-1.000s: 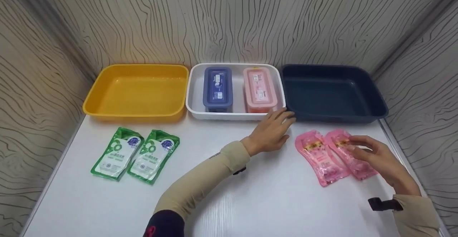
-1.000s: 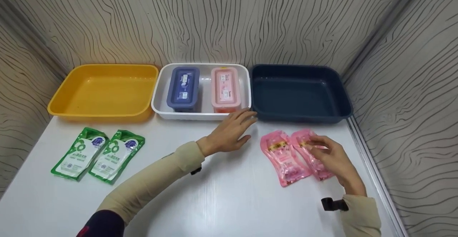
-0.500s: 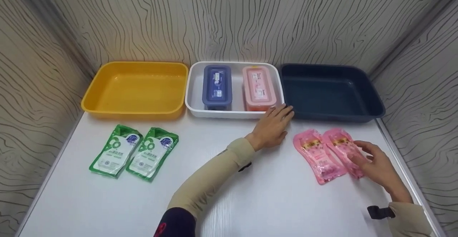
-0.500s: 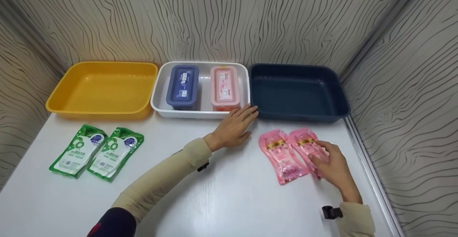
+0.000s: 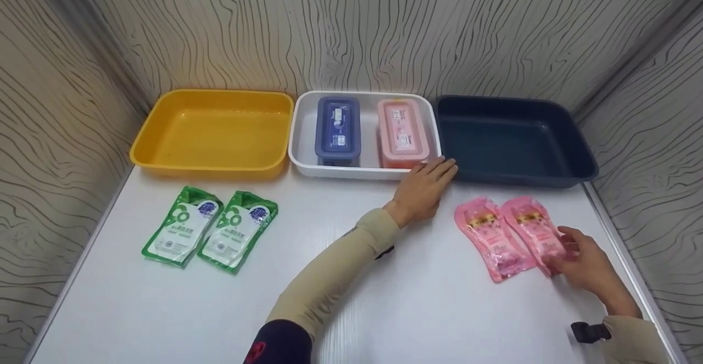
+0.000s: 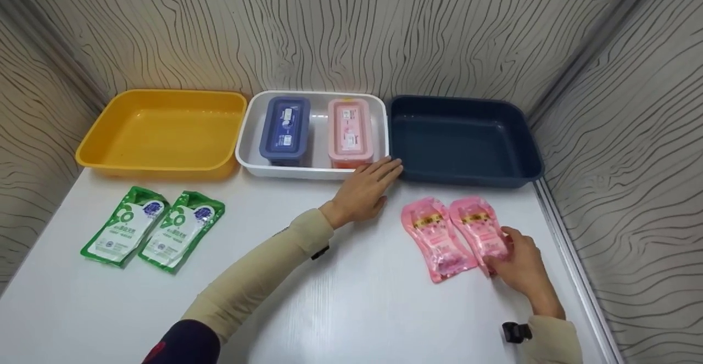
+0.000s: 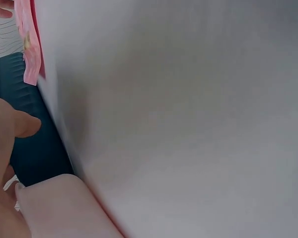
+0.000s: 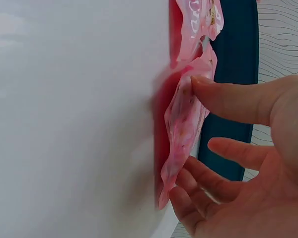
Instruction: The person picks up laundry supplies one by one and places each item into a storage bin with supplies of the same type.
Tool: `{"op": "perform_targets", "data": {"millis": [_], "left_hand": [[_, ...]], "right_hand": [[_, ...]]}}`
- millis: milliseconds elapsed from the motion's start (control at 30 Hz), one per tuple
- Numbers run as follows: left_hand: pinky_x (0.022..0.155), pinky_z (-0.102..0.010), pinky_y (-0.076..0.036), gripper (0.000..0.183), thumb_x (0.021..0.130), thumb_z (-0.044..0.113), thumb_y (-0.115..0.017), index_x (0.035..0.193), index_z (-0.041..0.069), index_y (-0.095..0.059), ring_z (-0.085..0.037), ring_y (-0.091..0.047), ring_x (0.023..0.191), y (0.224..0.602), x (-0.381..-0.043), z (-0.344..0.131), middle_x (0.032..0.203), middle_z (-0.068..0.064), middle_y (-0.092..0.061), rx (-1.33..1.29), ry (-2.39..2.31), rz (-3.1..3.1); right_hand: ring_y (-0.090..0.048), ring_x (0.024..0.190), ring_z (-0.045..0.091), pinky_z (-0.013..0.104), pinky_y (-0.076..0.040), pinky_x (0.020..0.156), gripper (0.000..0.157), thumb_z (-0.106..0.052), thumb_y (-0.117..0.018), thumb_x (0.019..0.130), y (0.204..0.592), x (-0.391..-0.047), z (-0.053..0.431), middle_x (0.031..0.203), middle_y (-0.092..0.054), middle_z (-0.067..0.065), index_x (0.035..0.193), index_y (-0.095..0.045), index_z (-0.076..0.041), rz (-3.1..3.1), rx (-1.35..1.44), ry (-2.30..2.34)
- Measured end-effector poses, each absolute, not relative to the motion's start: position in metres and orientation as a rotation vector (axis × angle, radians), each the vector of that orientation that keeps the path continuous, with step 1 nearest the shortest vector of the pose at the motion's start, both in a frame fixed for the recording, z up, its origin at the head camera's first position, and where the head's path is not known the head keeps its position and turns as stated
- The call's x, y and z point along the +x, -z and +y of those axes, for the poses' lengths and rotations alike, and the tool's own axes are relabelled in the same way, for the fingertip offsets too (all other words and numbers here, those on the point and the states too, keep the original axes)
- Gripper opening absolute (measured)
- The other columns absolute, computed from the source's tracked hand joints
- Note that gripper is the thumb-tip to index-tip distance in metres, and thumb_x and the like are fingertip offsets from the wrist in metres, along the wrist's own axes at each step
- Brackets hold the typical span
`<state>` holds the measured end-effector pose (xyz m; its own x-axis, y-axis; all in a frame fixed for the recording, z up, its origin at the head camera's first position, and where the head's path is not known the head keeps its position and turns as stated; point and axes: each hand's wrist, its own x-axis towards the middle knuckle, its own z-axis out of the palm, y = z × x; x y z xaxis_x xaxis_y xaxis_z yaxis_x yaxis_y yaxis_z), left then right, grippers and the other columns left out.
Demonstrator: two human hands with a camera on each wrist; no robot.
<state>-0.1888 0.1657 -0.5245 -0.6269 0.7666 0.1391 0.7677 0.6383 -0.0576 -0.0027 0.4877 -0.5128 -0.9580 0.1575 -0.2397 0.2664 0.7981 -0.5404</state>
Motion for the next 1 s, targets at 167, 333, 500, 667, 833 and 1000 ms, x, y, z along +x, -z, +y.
{"op": "perform_targets", "data": {"millis": [167, 333, 500, 667, 833, 1000], "left_hand": [[0.134, -0.035, -0.023, 0.063, 0.112, 0.037, -0.049, 0.169, 0.018, -0.032, -0.018, -0.022, 0.165, 0.524, -0.188, 0.168, 0.177, 0.002, -0.029, -1.263, -0.034, -2.705], [0.136, -0.037, -0.019, 0.076, 0.109, 0.056, -0.049, 0.171, 0.019, -0.027, -0.019, -0.018, 0.166, 0.524, -0.186, 0.169, 0.179, 0.002, -0.023, -1.275, -0.043, -2.756], [0.136, -0.038, -0.016, 0.079, 0.108, 0.063, -0.045, 0.171, 0.019, -0.027, -0.020, -0.017, 0.166, 0.522, -0.186, 0.168, 0.179, 0.002, -0.023, -1.276, -0.055, -2.763], [0.136, -0.037, -0.016, 0.079, 0.108, 0.065, -0.042, 0.171, 0.019, -0.028, -0.019, -0.018, 0.166, 0.520, -0.186, 0.167, 0.179, 0.002, -0.024, -1.281, -0.048, -2.761], [0.136, -0.037, -0.015, 0.079, 0.109, 0.065, -0.036, 0.171, 0.018, -0.027, -0.020, -0.017, 0.167, 0.521, -0.186, 0.167, 0.179, 0.001, -0.023, -1.294, -0.045, -2.752], [0.136, -0.037, -0.014, 0.078, 0.109, 0.065, -0.035, 0.171, 0.018, -0.026, -0.020, -0.016, 0.167, 0.524, -0.187, 0.167, 0.179, 0.001, -0.022, -1.289, -0.044, -2.746]], "right_hand": [[-0.050, 0.121, 0.058, 0.064, -0.054, 0.098, 0.090, -0.015, -0.079, 0.093, 0.512, -0.011, 0.492, 0.139, -0.044, 0.046, 0.155, -0.024, 0.021, 2.778, 0.416, 0.857], [-0.056, 0.104, 0.040, 0.025, -0.052, 0.073, 0.080, -0.014, -0.077, 0.095, 0.517, -0.012, 0.496, 0.123, -0.054, 0.037, 0.151, -0.033, 0.023, 2.795, 0.452, 0.897], [-0.067, 0.105, 0.035, 0.018, -0.055, 0.067, 0.068, -0.019, -0.072, 0.101, 0.516, -0.009, 0.503, 0.136, -0.049, 0.045, 0.146, -0.036, 0.018, 2.745, 0.479, 0.997], [-0.069, 0.085, 0.008, 0.022, -0.060, 0.069, 0.059, -0.020, -0.069, 0.105, 0.504, -0.006, 0.510, 0.146, -0.046, 0.049, 0.143, -0.037, 0.012, 2.679, 0.489, 1.106], [-0.067, 0.083, 0.003, 0.023, -0.062, 0.073, 0.058, -0.025, -0.067, 0.107, 0.487, -0.008, 0.514, 0.137, -0.058, 0.039, 0.145, -0.036, 0.006, 2.626, 0.469, 1.227], [-0.069, 0.085, 0.005, 0.020, -0.061, 0.076, 0.035, -0.024, -0.068, 0.107, 0.470, -0.023, 0.513, 0.107, -0.069, -0.018, 0.134, -0.047, -0.016, 2.505, 0.425, 1.497]]}}
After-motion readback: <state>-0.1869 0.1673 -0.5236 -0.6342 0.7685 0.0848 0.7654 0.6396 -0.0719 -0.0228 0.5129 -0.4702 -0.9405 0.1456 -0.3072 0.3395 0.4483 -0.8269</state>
